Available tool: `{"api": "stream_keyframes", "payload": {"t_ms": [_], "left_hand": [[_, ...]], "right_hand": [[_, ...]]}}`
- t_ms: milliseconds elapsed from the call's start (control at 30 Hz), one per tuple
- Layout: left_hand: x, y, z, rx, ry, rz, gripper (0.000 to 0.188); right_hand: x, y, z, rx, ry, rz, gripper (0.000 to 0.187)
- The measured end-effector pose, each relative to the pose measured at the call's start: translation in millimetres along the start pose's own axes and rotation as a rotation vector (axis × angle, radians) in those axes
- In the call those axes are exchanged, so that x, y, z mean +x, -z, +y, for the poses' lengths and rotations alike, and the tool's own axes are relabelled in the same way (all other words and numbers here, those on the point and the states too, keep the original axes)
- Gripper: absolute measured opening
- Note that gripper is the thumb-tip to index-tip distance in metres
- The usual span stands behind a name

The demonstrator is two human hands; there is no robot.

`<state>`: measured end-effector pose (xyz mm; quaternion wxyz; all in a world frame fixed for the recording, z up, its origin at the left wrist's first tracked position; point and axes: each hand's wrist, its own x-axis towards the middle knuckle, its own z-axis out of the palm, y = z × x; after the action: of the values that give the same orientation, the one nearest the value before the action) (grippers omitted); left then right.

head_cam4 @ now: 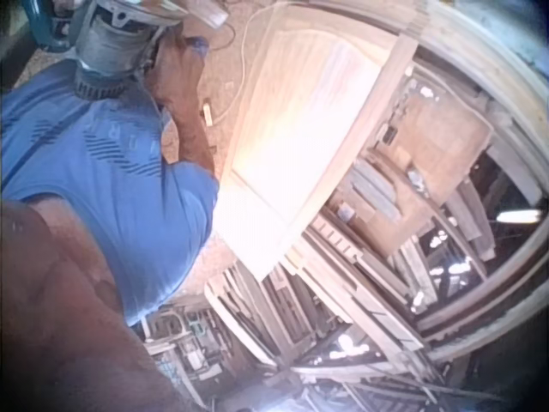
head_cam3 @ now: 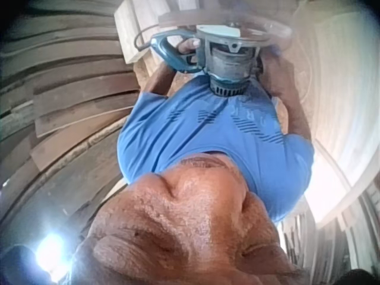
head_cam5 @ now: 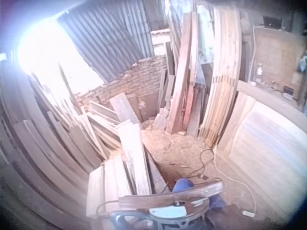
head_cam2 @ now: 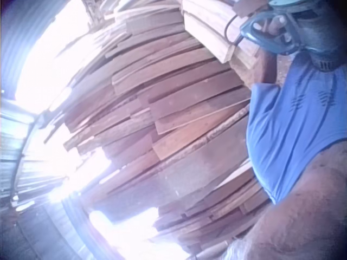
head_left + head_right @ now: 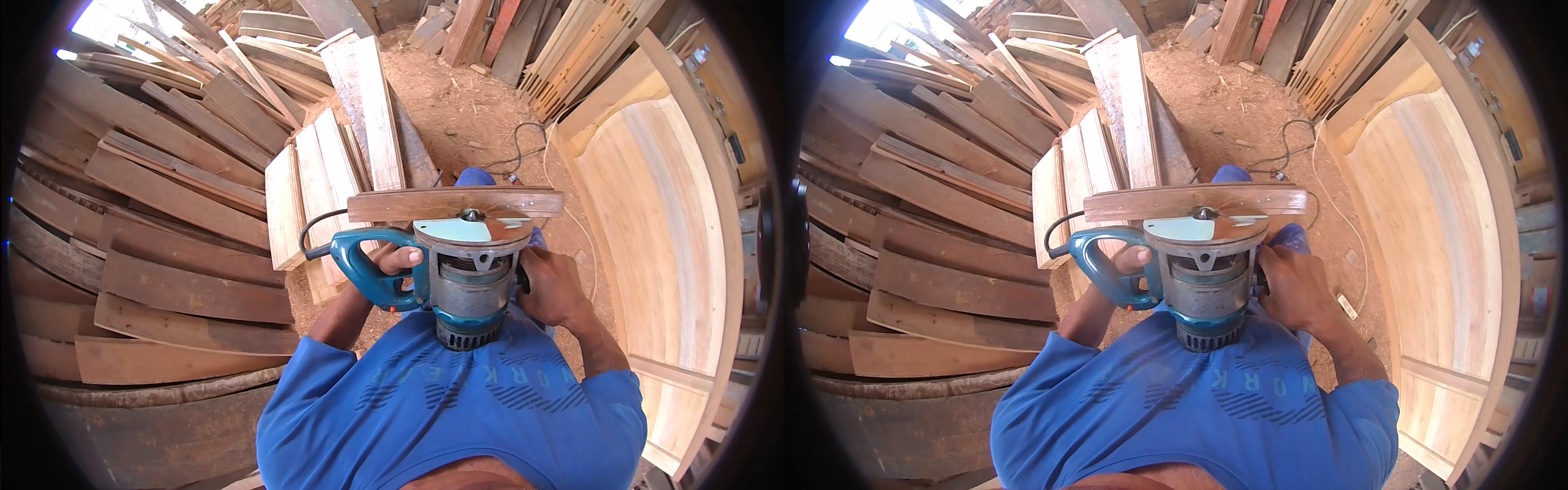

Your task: The person uses a handheld electric router to shape the edge of a long wooden plank on a workbench. They guide the tool along the plank's length, pause to adjust the router's settings, and then continue routing the edge.

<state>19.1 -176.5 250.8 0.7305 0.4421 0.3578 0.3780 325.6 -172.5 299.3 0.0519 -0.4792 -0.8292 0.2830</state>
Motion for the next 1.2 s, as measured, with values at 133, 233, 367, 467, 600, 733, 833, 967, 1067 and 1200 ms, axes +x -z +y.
{"api": "stream_keyframes", "payload": {"t_ms": [133, 233, 367, 467, 600, 733, 833, 967, 1067, 1200], "left_hand": [[0.6, -1.2, 0.1, 0.02, -0.002, -0.011, 0.109], [4.1, -1.7, -1.3, 0.032, -0.006, -0.021, 0.11], [3.5, -1.6, 0.2, 0.083, -0.025, -0.015, 0.111], [12.3, -7.3, 9.4, 0.186, -0.073, -0.05, 0.111], [26.3, -11.3, 10.2, 0.425, -0.207, -0.088, 0.109], [30.8, -10.6, 2.8, 0.482, -0.266, -0.078, 0.105], [27.4, -13.6, -0.5, 0.328, -0.199, -0.078, 0.107], [22.1, -15.7, -1.6, 0.211, -0.073, -0.039, 0.108], [21.5, -11.5, -6.1, 0.186, -0.064, -0.03, 0.107], [21.3, -9.3, -2.3, 0.151, -0.01, -0.081, 0.105]], "right_hand": [[-0.5, 0.3, -1.0, 0.011, -0.022, -0.006, 0.043], [-2.4, 16.3, -2.2, 0.009, 0.038, -0.072, 0.04], [-2.8, 74.1, 0.9, 0.106, 0.108, 0.03, 0.044], [17.1, 102.8, -10.4, 0.016, 0.198, 0.359, 0.047], [75.2, 100.4, -6.8, 0.102, 0.42, 0.051, 0.048], [92.9, 90.1, 6.8, 0.361, 0.346, -0.235, 0.048], [94.1, 76.5, 11.2, 0.44, 0.257, -0.205, 0.049], [99.1, 68.5, 13.3, 0.451, 0.231, -0.199, 0.047], [100.4, 66.3, 11.2, 0.472, 0.171, -0.222, 0.046], [99.7, 65.4, 10.7, 0.479, 0.165, -0.219, 0.045]]}}
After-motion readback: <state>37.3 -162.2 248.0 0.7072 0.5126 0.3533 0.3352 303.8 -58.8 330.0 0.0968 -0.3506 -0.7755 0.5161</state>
